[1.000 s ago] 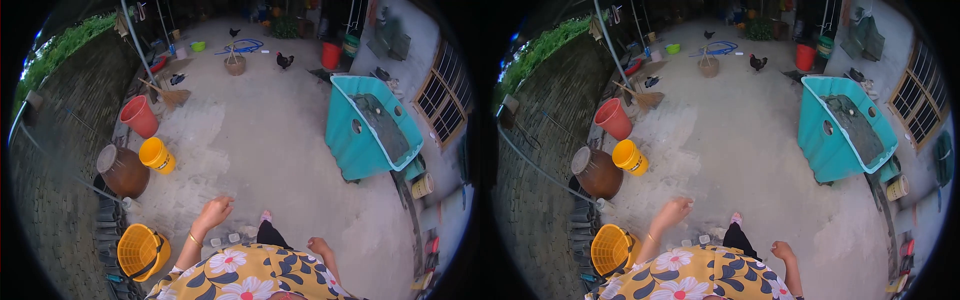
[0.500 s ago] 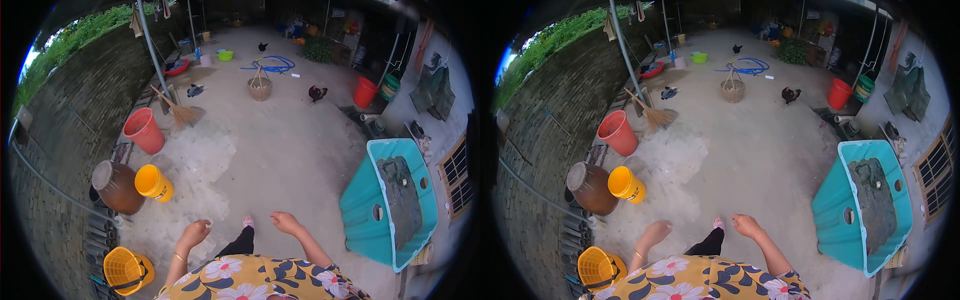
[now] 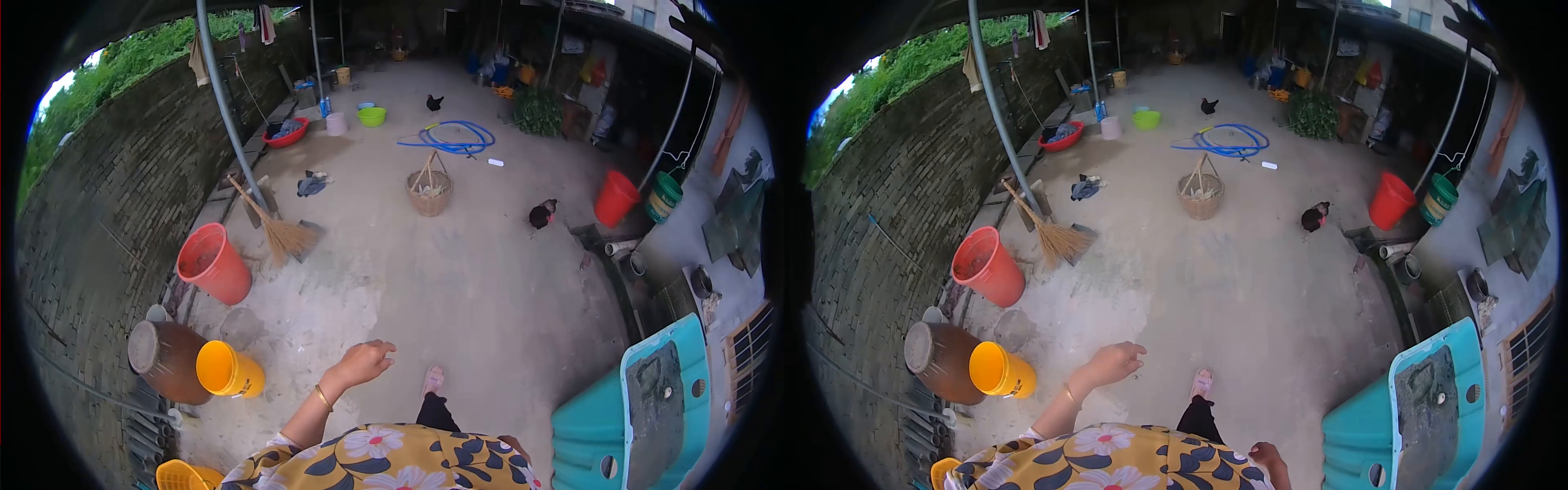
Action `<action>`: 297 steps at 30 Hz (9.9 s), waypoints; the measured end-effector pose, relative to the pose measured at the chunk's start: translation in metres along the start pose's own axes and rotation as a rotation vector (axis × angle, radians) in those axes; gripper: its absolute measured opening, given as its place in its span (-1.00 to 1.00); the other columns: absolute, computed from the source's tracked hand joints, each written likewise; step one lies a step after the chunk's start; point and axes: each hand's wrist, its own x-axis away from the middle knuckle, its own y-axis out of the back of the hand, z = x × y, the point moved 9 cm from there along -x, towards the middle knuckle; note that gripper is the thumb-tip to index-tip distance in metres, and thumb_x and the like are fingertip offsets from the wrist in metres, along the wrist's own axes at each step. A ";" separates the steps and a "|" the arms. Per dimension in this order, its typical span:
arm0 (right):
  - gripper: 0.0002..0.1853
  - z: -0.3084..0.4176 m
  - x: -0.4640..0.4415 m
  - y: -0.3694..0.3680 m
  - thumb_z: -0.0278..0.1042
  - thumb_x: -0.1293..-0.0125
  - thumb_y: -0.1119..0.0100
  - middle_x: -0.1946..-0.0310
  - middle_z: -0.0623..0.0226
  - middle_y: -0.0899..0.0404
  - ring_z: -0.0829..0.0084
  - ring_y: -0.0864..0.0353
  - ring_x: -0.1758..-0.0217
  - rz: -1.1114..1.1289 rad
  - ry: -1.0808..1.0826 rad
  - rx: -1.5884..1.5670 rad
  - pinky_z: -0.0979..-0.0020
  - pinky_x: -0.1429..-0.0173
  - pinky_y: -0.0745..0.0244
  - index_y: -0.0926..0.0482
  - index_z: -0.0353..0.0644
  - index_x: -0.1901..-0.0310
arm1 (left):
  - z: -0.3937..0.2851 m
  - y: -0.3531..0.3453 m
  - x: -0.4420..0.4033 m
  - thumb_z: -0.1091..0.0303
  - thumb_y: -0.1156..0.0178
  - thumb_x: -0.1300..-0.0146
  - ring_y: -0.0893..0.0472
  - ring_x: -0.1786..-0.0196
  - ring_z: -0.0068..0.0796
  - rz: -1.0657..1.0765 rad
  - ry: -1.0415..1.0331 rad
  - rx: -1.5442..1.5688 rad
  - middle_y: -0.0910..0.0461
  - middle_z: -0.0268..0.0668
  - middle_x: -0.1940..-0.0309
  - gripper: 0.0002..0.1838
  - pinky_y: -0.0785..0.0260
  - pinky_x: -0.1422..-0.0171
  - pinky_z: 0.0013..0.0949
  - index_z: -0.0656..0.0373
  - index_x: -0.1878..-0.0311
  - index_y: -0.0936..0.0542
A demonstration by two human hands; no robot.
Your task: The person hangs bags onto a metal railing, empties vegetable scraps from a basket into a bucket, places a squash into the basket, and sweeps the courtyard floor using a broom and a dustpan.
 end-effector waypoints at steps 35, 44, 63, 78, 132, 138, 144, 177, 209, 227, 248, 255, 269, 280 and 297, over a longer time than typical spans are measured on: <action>-0.67 0.453 -0.953 0.562 -0.32 -0.07 -0.13 0.36 0.17 -0.56 0.27 -0.60 0.38 0.355 -0.057 -0.703 0.22 0.28 -0.49 -0.43 -0.19 0.11 | 0.473 0.264 -0.539 0.36 -0.17 -0.05 -0.54 0.34 -0.17 -0.286 0.761 0.087 -0.52 -0.16 0.42 -0.73 -0.38 0.26 -0.26 0.14 0.14 -0.50; -0.73 0.477 -1.202 0.631 -0.35 -0.11 -0.07 0.34 0.13 -0.54 0.19 -0.60 0.34 0.245 -0.232 -0.707 0.13 0.24 -0.52 -0.39 -0.18 0.13 | 0.531 0.259 -0.568 0.31 -0.20 -0.03 -0.56 0.32 -0.20 -0.238 1.261 0.060 -0.55 -0.16 0.43 -0.72 -0.40 0.23 -0.27 0.14 0.16 -0.51; -0.72 0.462 -1.464 0.599 -0.19 -0.03 -0.21 0.32 0.31 -0.41 0.35 -0.40 0.21 0.036 -0.454 -1.203 0.23 0.07 -0.27 -0.39 -0.14 0.32 | 0.527 0.263 -0.635 0.31 -0.19 -0.05 -0.57 0.31 -0.22 -0.303 1.725 0.345 -0.57 -0.16 0.42 -0.72 -0.41 0.20 -0.29 0.18 0.15 -0.54; -0.92 0.847 -1.106 0.458 -0.40 -0.06 -0.11 0.67 0.44 -0.39 0.55 -0.38 0.56 0.810 0.254 -0.522 0.52 0.40 -0.24 -0.42 -0.16 0.48 | 0.547 0.239 -0.519 0.26 -0.16 -0.08 -0.55 0.28 -0.16 -0.514 1.595 0.429 -0.55 -0.16 0.42 -0.71 -0.39 0.15 -0.25 0.18 0.14 -0.52; -0.71 1.635 -0.764 -0.156 -0.23 -0.23 -0.02 0.81 0.55 -0.15 0.66 -0.08 0.77 1.129 0.307 -1.075 0.56 0.58 -0.09 -0.34 -0.12 0.61 | 1.075 0.658 0.188 0.27 -0.24 0.24 -0.42 0.34 -0.40 0.272 1.030 -0.466 -0.45 -0.35 0.57 -0.85 -0.15 0.07 -0.36 0.09 0.60 -0.51; -0.78 1.626 -0.700 -0.189 -0.26 -0.20 -0.08 0.77 0.54 -0.21 0.67 -0.15 0.73 1.175 0.363 -0.846 0.58 0.52 -0.15 -0.39 -0.17 0.51 | 1.090 0.588 0.212 0.28 -0.24 0.20 -0.47 0.22 -0.30 0.180 1.299 -0.332 -0.48 -0.24 0.42 -0.73 -0.20 -0.02 -0.33 0.16 0.37 -0.54; -0.72 1.649 -0.643 -0.195 -0.14 -0.25 0.00 0.62 0.42 -0.32 0.58 -0.29 0.58 1.344 0.455 -0.898 0.49 0.34 -0.28 -0.34 -0.23 0.27 | 1.081 0.598 0.147 0.13 -0.24 -0.05 -0.49 0.27 -0.33 -1.056 1.150 0.887 -0.55 -0.23 0.31 -0.62 -0.28 0.03 -0.29 0.26 0.21 -0.52; -0.77 1.613 -0.735 -0.505 -0.41 0.06 -0.10 0.30 0.01 -0.56 0.10 -0.54 0.14 0.870 1.684 1.502 0.21 0.01 -0.39 -0.59 -0.28 0.32 | 1.067 0.618 0.250 -0.02 -0.19 -0.03 -0.30 0.67 -0.32 -1.402 0.978 0.350 -0.26 -0.35 0.76 -0.59 -0.09 0.50 -0.36 0.16 0.60 -0.43; -0.69 1.599 -0.753 -0.195 -0.30 -0.12 -0.08 0.56 0.34 -0.48 0.60 -0.37 0.62 1.409 0.262 -0.380 0.58 0.55 -0.25 -0.50 -0.39 0.19 | 1.094 0.637 0.239 -0.01 -0.15 -0.10 -0.53 0.27 -0.48 -1.494 0.902 1.105 -0.36 -0.17 -0.02 -0.14 -0.31 0.32 -0.61 0.12 -0.34 0.06; -0.25 1.621 -0.644 -0.318 -0.29 0.26 -0.31 0.11 0.09 -0.48 0.08 -0.47 0.06 1.033 1.463 0.920 0.22 -0.01 -0.35 -0.31 -0.22 -0.10 | 1.098 0.592 0.264 0.10 0.04 -0.29 -0.35 0.64 -0.68 -1.612 1.250 1.298 -0.46 -0.35 0.48 -0.67 -0.09 0.68 -0.61 0.18 0.08 -0.39; -0.37 1.683 -0.598 -0.221 -0.40 0.46 -0.24 0.09 0.19 -0.44 0.37 -0.40 0.00 1.496 0.735 -0.708 0.39 -0.13 -0.24 -0.43 -0.23 0.13 | 1.138 0.588 0.328 -0.09 -0.08 -0.07 -0.45 0.10 -0.38 0.176 0.996 -0.251 -0.50 -0.27 0.37 -0.59 0.18 -0.37 -0.06 0.09 0.40 -0.62; -0.54 1.660 -0.760 -0.158 -0.44 0.19 -0.15 0.27 0.21 -0.45 0.38 -0.45 0.21 0.880 0.440 -1.176 0.41 0.04 -0.36 -0.38 -0.25 0.13 | 1.107 0.686 0.228 0.13 -0.33 0.33 -0.44 0.31 -0.37 0.033 0.610 -0.298 -0.45 -0.33 0.54 -0.69 -0.20 0.10 -0.34 0.11 0.57 -0.49; -0.67 1.527 -0.900 -0.292 -0.43 0.10 -0.24 0.51 0.30 -0.48 0.41 -0.51 0.59 0.438 0.019 -1.250 0.44 0.51 -0.41 -0.38 -0.25 0.27 | 1.182 0.681 0.151 -0.01 -0.30 0.27 -0.50 0.35 -0.34 0.589 0.522 -0.266 -0.52 -0.31 0.57 -0.65 -0.21 0.13 -0.31 0.09 0.57 -0.57; -0.67 1.544 -0.909 -0.279 -0.48 0.10 -0.22 0.48 0.31 -0.46 0.47 -0.48 0.62 0.441 0.244 -1.042 0.49 0.51 -0.44 -0.36 -0.26 0.25 | 1.161 0.714 0.093 -0.07 -0.34 0.34 -0.46 0.43 -0.37 0.468 0.496 -0.096 -0.47 -0.36 0.64 -0.57 -0.18 0.21 -0.35 0.11 0.66 -0.49; -0.66 1.547 -0.890 -0.315 -0.52 0.08 -0.15 0.44 0.31 -0.46 0.46 -0.49 0.55 0.577 0.281 -0.871 0.49 0.45 -0.44 -0.41 -0.30 0.19 | 1.156 0.708 0.139 -0.07 -0.30 0.23 -0.48 0.35 -0.35 0.600 0.607 -0.038 -0.50 -0.33 0.59 -0.60 -0.19 0.14 -0.33 0.10 0.56 -0.56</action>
